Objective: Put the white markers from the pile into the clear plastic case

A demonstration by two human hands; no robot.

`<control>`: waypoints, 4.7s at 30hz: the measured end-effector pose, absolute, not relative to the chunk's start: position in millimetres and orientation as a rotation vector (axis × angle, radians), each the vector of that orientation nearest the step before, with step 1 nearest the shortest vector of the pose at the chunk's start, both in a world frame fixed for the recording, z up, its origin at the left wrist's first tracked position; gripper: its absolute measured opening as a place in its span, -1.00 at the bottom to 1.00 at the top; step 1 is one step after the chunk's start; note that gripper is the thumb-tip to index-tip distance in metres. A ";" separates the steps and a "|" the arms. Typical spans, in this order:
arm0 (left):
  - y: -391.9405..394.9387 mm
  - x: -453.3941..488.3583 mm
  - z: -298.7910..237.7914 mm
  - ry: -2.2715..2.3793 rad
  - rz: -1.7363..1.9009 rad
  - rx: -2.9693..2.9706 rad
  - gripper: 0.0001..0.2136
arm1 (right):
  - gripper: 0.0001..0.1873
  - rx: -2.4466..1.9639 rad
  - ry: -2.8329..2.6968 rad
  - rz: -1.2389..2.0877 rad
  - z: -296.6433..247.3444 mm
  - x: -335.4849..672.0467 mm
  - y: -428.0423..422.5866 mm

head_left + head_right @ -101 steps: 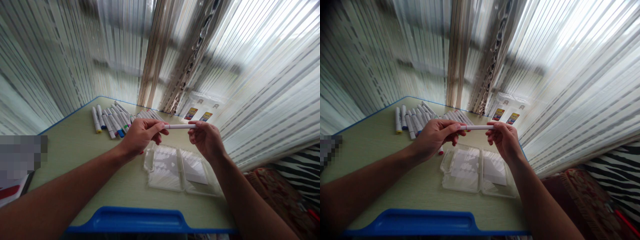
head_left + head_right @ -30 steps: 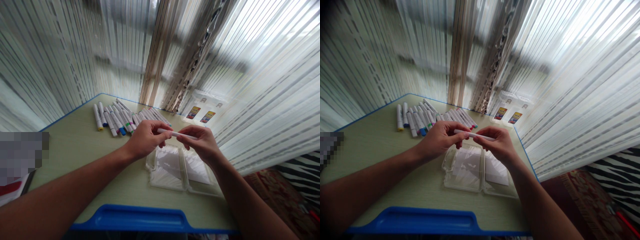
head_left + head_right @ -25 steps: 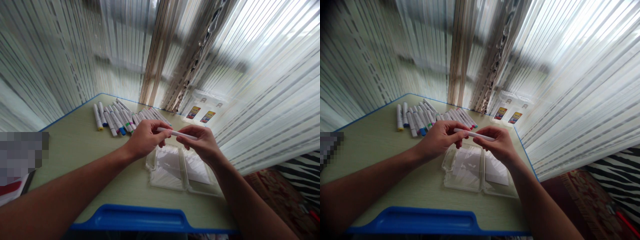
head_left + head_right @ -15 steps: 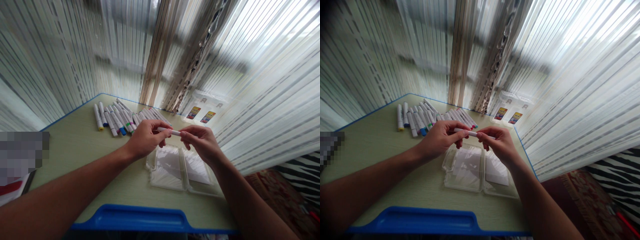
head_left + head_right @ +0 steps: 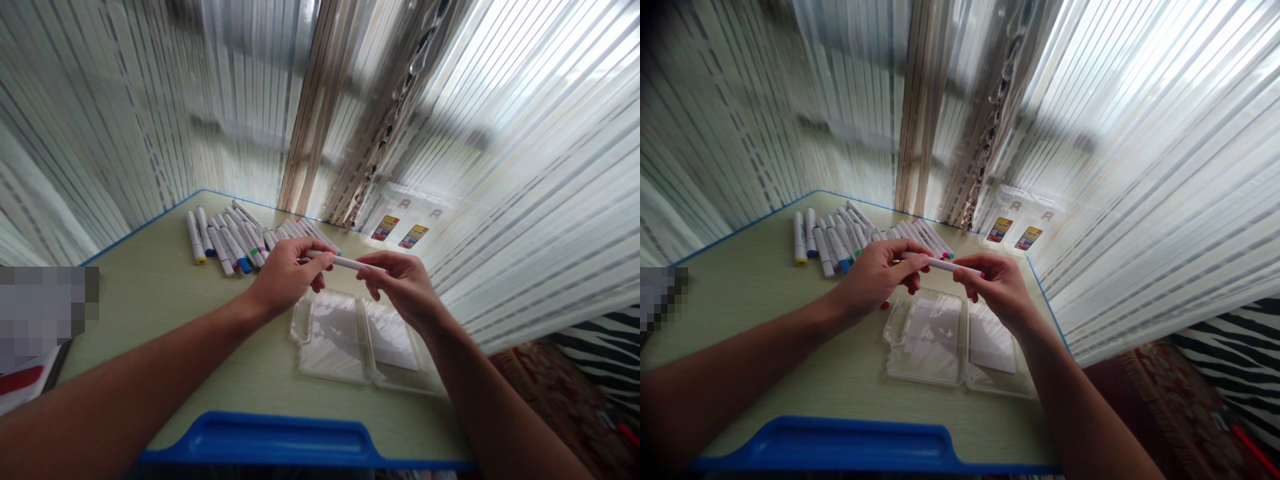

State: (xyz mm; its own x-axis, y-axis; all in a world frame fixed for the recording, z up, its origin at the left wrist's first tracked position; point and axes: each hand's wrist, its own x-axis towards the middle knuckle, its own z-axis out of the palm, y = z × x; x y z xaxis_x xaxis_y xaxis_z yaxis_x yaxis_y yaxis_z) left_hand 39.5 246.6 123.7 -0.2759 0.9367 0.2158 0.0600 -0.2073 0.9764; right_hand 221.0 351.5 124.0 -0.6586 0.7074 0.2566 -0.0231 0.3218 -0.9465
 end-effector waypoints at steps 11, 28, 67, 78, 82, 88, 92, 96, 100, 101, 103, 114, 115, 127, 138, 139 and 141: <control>251.7 35.4 118.5 1.250 1.641 1.096 -0.88 | -0.80 -0.598 -1.788 1.518 126.9 221.5 352.3; 253.3 34.4 116.8 1.182 1.698 0.993 -0.93 | -0.74 -0.531 -1.750 1.551 128.8 224.4 353.7; 249.5 37.5 120.7 1.284 1.659 1.216 -0.90 | -0.93 -0.539 -1.584 1.554 128.6 223.1 361.4; 250.5 37.4 118.6 1.310 1.624 1.257 -0.85 | -0.84 -0.603 -1.683 1.649 124.6 221.2 357.1; 250.1 38.4 114.8 1.305 1.583 1.328 -0.79 | -0.80 -0.644 -1.776 1.597 120.9 220.7 356.5; 248.5 39.8 109.1 1.412 1.483 1.496 -0.77 | -0.72 -0.789 -1.966 1.329 122.1 217.5 349.0; 246.9 40.7 110.5 1.423 1.442 1.553 -0.77 | -0.70 -0.837 -2.046 1.172 125.6 216.0 343.3; 245.7 42.4 113.1 1.354 1.433 1.534 -0.79 | -0.67 -0.837 -2.040 1.128 126.1 216.7 343.1; 244.8 44.6 114.1 1.262 1.419 1.488 -0.80 | -0.65 -0.840 -2.017 1.156 125.8 217.0 344.1; 244.7 44.9 114.2 1.247 1.419 1.482 -0.80 | -0.66 -0.845 -2.011 1.167 125.9 216.8 344.1; 244.8 45.1 114.2 1.232 1.425 1.480 -0.80 | -0.66 -0.851 -2.001 1.199 126.0 216.5 343.7; 248.1 39.4 109.9 1.307 1.497 1.465 -0.79 | -0.77 -0.704 -1.860 1.429 121.0 217.1 349.9; 248.3 39.3 110.1 1.311 1.510 1.456 -0.79 | -0.78 -0.685 -1.826 1.460 121.3 217.0 350.5; 250.7 37.9 118.0 1.367 1.674 1.285 -0.84 | -0.80 -0.641 -1.635 1.588 127.8 220.2 353.4; 255.0 36.5 115.4 1.266 1.733 1.103 -0.84 | -0.75 -0.594 -1.582 1.657 132.2 221.2 352.1; 255.4 36.6 115.2 1.238 1.736 1.073 -0.85 | -0.76 -0.595 -1.582 1.652 132.3 221.1 352.3; 255.8 37.0 115.6 1.181 1.745 1.006 -0.85 | -0.77 -0.598 -1.579 1.636 132.2 221.1 353.2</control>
State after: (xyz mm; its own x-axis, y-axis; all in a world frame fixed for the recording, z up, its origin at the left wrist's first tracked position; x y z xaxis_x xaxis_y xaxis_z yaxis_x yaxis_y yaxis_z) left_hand 37.0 255.8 115.6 -0.3779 0.9082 0.1800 -0.1706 -0.2594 0.9506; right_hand 221.1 353.2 132.2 -0.5935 0.7854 0.1759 -0.2038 0.0648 -0.9769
